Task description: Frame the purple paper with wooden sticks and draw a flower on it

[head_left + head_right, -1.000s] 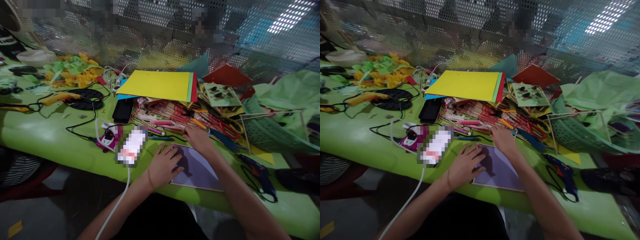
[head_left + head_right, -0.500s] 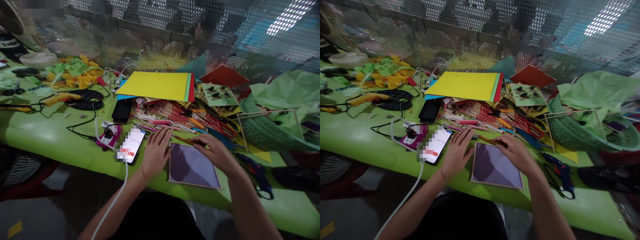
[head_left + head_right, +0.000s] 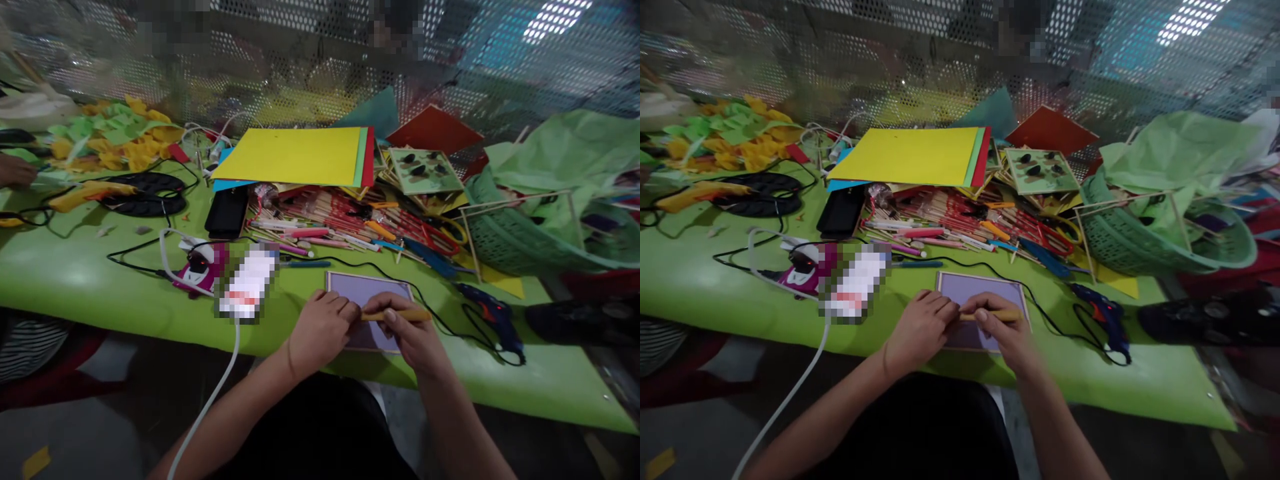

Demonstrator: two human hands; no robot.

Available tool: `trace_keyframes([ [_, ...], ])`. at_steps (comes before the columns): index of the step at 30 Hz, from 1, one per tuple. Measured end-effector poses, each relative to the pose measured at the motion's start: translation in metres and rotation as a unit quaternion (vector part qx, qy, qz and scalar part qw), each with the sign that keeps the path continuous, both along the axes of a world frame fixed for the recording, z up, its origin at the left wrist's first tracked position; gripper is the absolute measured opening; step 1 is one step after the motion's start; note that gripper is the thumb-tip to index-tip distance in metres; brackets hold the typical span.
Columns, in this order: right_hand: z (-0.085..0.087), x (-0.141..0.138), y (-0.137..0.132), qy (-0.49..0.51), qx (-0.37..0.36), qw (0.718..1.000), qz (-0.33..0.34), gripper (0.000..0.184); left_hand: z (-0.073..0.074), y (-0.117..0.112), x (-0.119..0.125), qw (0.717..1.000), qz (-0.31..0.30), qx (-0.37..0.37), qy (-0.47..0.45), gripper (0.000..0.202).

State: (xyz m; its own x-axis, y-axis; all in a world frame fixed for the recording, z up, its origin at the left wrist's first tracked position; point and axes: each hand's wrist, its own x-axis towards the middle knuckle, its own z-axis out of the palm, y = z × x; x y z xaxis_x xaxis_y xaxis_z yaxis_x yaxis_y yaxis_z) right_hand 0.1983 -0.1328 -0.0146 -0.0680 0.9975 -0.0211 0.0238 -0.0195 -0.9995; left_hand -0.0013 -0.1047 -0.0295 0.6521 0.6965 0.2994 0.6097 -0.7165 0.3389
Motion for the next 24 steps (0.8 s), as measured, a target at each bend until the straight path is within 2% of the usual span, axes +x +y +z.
trace_keyframes([
  [2,-0.004,-0.005,-0.005,0.008,-0.031,0.999,0.006,0.035,0.003,-0.004,0.002,1.000,-0.004,-0.007,0.014,0.014],
  [6,-0.009,-0.013,-0.012,0.020,-0.056,0.996,-0.063,0.036,0.007,-0.010,0.004,0.999,-0.015,-0.016,0.031,0.019],
  [9,-0.005,-0.005,-0.007,0.047,-0.012,0.986,-0.161,0.034,0.002,-0.012,-0.002,1.000,-0.006,-0.012,0.019,0.025],
  [10,-0.002,0.002,-0.003,0.065,0.021,0.975,-0.212,0.035,-0.001,-0.012,-0.007,1.000,0.006,-0.009,0.007,0.028],
  [13,0.011,0.027,0.007,0.112,0.075,0.953,-0.272,0.039,-0.010,-0.010,-0.021,0.996,0.082,0.014,-0.041,0.037],
  [16,0.015,0.041,0.011,0.128,0.060,0.956,-0.256,0.033,-0.014,-0.008,-0.028,0.995,0.063,0.006,-0.078,0.034],
  [19,0.009,0.040,0.010,0.139,0.047,0.956,-0.252,0.031,-0.014,-0.009,-0.025,0.994,0.006,-0.018,-0.110,0.027],
  [24,-0.005,0.040,0.010,0.132,0.044,0.960,-0.242,0.029,-0.022,-0.015,-0.022,0.996,-0.051,-0.037,-0.056,0.021],
])
